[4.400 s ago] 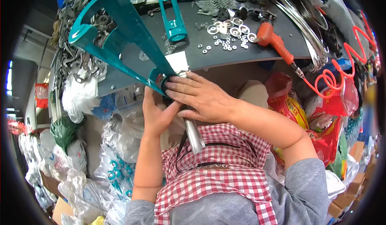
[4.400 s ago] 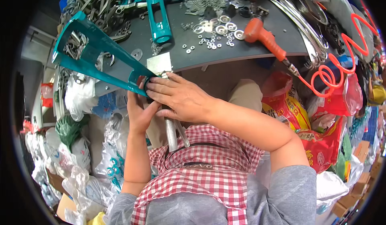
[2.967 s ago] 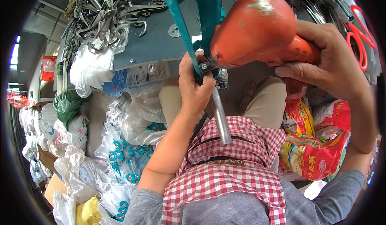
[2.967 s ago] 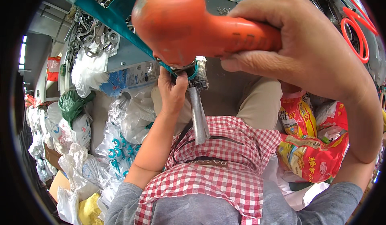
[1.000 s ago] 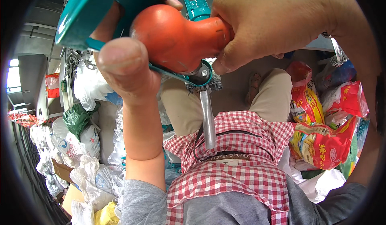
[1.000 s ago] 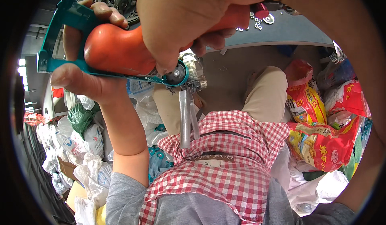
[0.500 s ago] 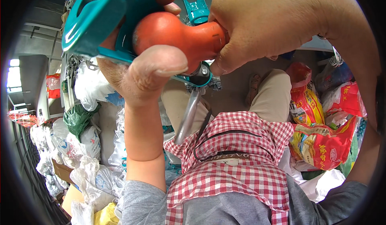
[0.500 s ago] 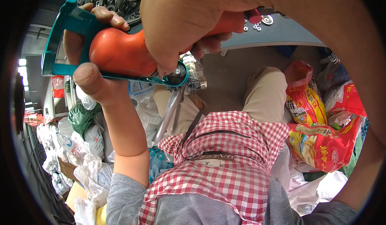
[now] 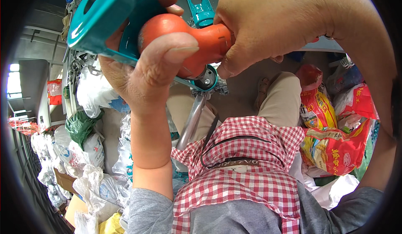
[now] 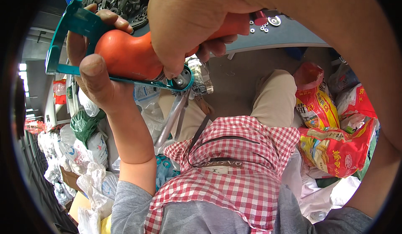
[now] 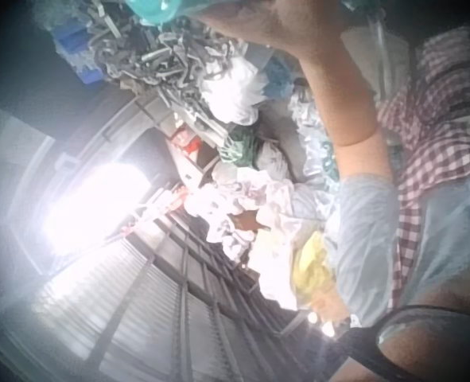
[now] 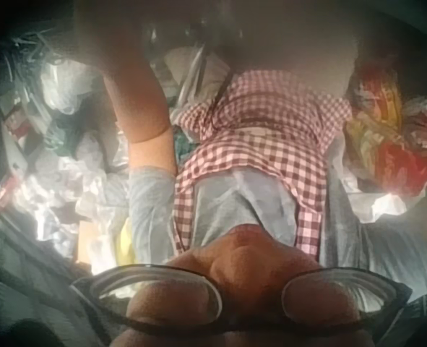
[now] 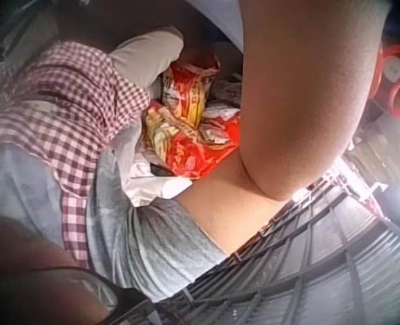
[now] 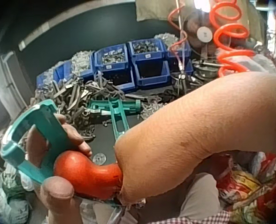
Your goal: Assembling a metal mechanical assembly using an electric screwdriver and a specialized manual tensioning jig.
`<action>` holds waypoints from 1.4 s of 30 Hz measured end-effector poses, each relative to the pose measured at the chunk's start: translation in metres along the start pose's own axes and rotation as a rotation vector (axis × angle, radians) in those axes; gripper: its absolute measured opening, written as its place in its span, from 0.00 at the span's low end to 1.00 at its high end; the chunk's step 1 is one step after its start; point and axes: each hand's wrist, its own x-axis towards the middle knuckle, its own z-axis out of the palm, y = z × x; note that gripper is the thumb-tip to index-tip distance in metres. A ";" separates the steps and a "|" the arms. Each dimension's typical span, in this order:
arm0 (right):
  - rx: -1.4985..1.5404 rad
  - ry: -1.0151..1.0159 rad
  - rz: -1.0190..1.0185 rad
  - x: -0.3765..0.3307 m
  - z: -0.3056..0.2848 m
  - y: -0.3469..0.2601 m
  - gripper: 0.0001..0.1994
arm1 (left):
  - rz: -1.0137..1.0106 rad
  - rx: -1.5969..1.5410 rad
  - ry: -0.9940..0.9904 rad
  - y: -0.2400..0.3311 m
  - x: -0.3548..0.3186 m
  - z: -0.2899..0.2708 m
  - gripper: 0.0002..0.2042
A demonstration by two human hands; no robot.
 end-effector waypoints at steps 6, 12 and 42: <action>-0.016 -0.003 0.062 -0.011 -0.010 0.002 0.16 | -0.049 -0.044 -0.037 0.005 0.000 0.005 0.38; -0.033 -0.014 0.113 -0.012 -0.017 0.006 0.16 | -0.257 -0.350 -0.012 -0.016 -0.029 0.007 0.26; 0.630 0.689 -1.143 0.008 0.234 -0.113 0.20 | -0.337 -0.668 -0.557 -0.059 -0.020 -0.017 0.41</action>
